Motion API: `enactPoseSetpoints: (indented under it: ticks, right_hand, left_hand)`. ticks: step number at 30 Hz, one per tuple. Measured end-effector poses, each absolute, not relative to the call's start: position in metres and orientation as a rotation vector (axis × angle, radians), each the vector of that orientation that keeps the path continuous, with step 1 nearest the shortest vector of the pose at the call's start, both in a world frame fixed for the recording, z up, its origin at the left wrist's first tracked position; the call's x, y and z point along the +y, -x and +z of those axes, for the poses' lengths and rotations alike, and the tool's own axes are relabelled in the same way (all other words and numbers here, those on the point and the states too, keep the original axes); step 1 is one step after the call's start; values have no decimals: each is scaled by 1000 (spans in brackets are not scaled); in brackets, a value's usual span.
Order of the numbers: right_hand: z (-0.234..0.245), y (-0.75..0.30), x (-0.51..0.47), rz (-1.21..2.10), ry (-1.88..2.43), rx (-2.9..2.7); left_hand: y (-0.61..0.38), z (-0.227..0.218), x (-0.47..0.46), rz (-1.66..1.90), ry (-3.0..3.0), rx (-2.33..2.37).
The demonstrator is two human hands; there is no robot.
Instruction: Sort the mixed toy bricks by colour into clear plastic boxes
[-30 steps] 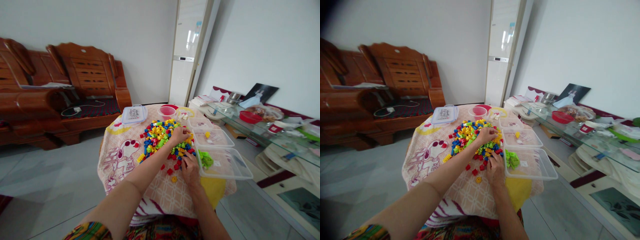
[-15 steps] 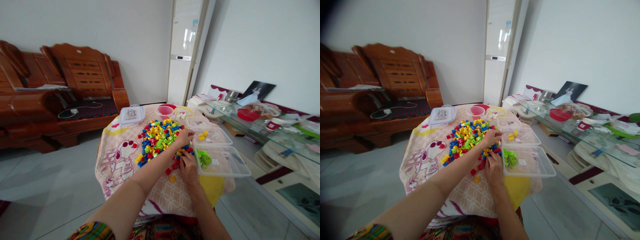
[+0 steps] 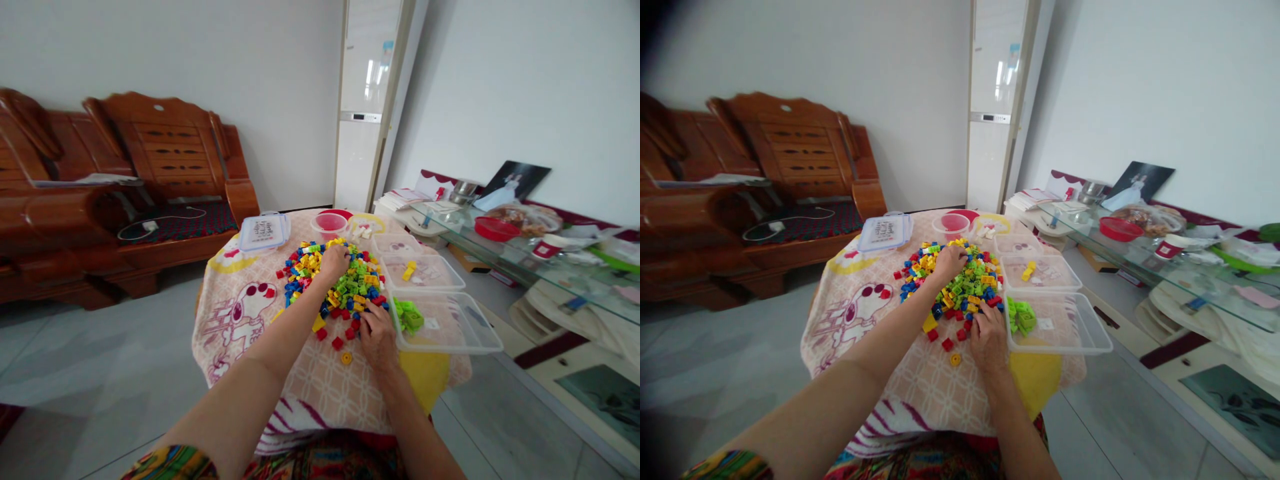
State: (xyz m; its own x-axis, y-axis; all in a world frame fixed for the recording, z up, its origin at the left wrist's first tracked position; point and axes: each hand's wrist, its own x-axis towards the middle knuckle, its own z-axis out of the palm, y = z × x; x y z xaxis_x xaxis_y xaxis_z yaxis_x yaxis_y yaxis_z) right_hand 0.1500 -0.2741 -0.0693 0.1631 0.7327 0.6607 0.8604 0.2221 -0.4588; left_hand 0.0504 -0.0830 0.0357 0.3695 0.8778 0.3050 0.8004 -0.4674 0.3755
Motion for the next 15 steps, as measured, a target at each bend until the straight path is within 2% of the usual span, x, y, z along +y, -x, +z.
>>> enactPoseSetpoints:
  ticks: [5,15]
  right_hand:
    - [-68,-150,-274,-168,1535,-1594]
    - [-70,-151,-274,-167,1515,-1599]
  left_hand:
    - [-53,32,-83,659,-2442,1586]
    - [-56,36,-87,854,-2261,1604]
